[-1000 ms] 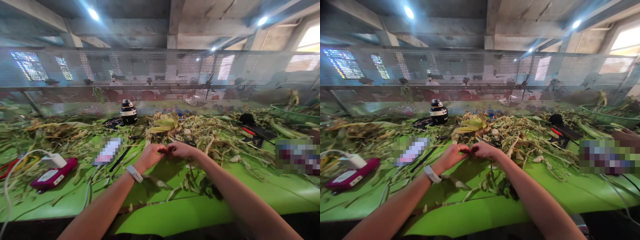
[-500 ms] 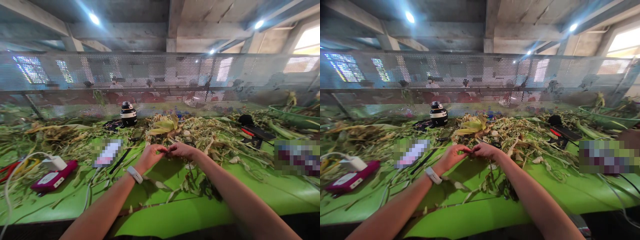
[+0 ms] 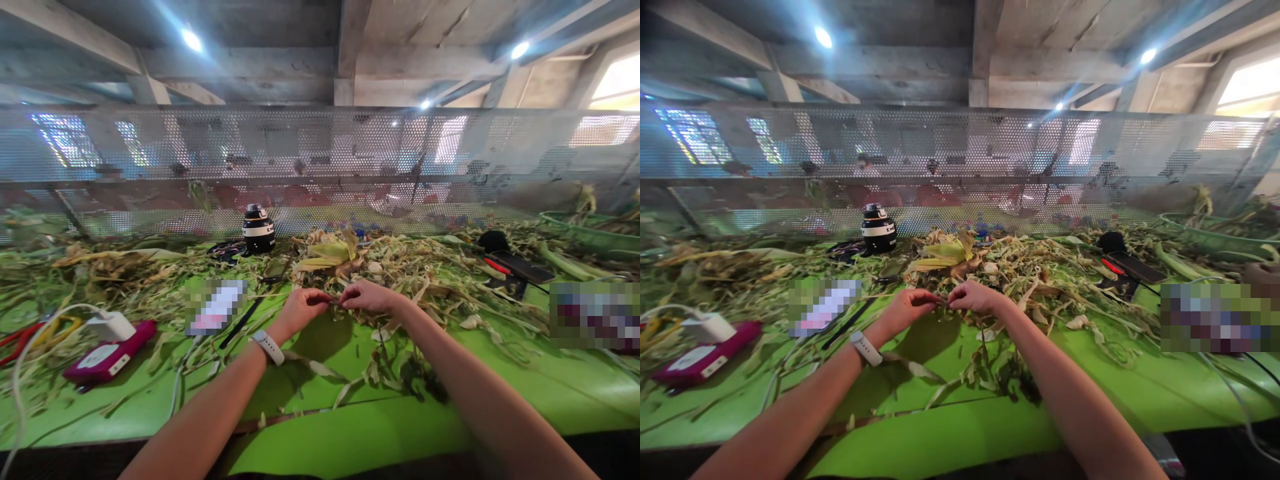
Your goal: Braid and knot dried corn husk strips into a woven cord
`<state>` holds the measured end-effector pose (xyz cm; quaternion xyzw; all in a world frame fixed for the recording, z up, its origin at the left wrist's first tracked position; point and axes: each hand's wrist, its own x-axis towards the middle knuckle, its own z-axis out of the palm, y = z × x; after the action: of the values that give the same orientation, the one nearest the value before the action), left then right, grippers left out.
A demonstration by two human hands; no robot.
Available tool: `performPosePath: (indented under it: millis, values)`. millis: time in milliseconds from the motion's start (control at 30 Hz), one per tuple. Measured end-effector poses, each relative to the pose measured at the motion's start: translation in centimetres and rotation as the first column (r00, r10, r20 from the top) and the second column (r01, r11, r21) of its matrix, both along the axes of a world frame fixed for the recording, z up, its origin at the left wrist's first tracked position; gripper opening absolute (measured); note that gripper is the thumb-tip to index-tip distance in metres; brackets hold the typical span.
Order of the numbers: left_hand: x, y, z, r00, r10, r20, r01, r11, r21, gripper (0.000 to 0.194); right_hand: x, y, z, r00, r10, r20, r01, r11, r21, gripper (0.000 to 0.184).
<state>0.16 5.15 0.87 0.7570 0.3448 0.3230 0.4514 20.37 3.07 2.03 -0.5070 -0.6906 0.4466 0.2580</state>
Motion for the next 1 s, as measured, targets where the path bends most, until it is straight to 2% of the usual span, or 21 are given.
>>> performPosePath:
  millis: [133,200,267,333,433,533,600,667,767,867,1000]
  values:
    - [-0.2,0.4,-0.2,0.988,0.149,-0.045,-0.152,0.987,-0.060,0.012,0.6,-0.3,0.7,0.986,0.029,0.165,-0.036,0.999,0.039,0.011]
    - [-0.5,0.7,-0.2,0.973,0.219,-0.068,-0.224,0.971,-0.087,0.010,1.2,-0.5,1.1,0.973,0.062,0.221,-0.063,0.998,-0.001,0.009]
    - [-0.8,0.9,-0.1,0.965,0.256,-0.063,-0.262,0.958,-0.118,0.012,1.8,-0.6,1.6,0.974,0.086,0.209,-0.075,0.995,-0.062,0.007]
    - [-1.0,0.9,0.2,0.962,0.271,-0.012,-0.268,0.944,-0.194,0.012,2.3,-0.7,1.9,0.991,0.069,0.118,-0.057,0.993,-0.103,0.005]
    - [-0.9,0.6,0.7,0.949,0.276,0.151,-0.201,0.901,-0.384,0.006,2.1,-0.6,1.9,0.986,-0.064,-0.151,0.044,0.990,-0.136,0.013]
    - [-0.6,0.2,0.9,0.906,0.266,0.330,-0.049,0.840,-0.541,0.008,0.9,-0.5,1.4,0.880,-0.222,-0.420,0.131,0.963,-0.234,0.019]
    - [-0.4,0.1,0.9,0.882,0.257,0.395,0.034,0.801,-0.598,0.012,-0.1,-0.5,1.0,0.791,-0.287,-0.540,0.138,0.944,-0.299,0.020]
    - [-0.4,0.1,0.7,0.873,0.239,0.425,0.089,0.779,-0.621,0.016,-0.9,-0.5,0.6,0.732,-0.316,-0.604,0.129,0.934,-0.332,0.020]
    - [-0.5,0.0,0.7,0.851,0.241,0.465,0.128,0.765,-0.631,0.018,-1.5,-0.5,0.4,0.688,-0.324,-0.649,0.105,0.930,-0.353,0.017]
    - [-0.6,0.0,0.8,0.820,0.261,0.510,0.140,0.772,-0.620,0.020,-1.5,-0.4,0.5,0.641,-0.347,-0.685,0.087,0.919,-0.385,0.014]
    - [-0.8,0.2,0.6,0.801,0.202,0.564,0.209,0.788,-0.579,0.021,-1.2,-0.4,0.7,0.607,-0.368,-0.705,0.079,0.910,-0.406,0.013]
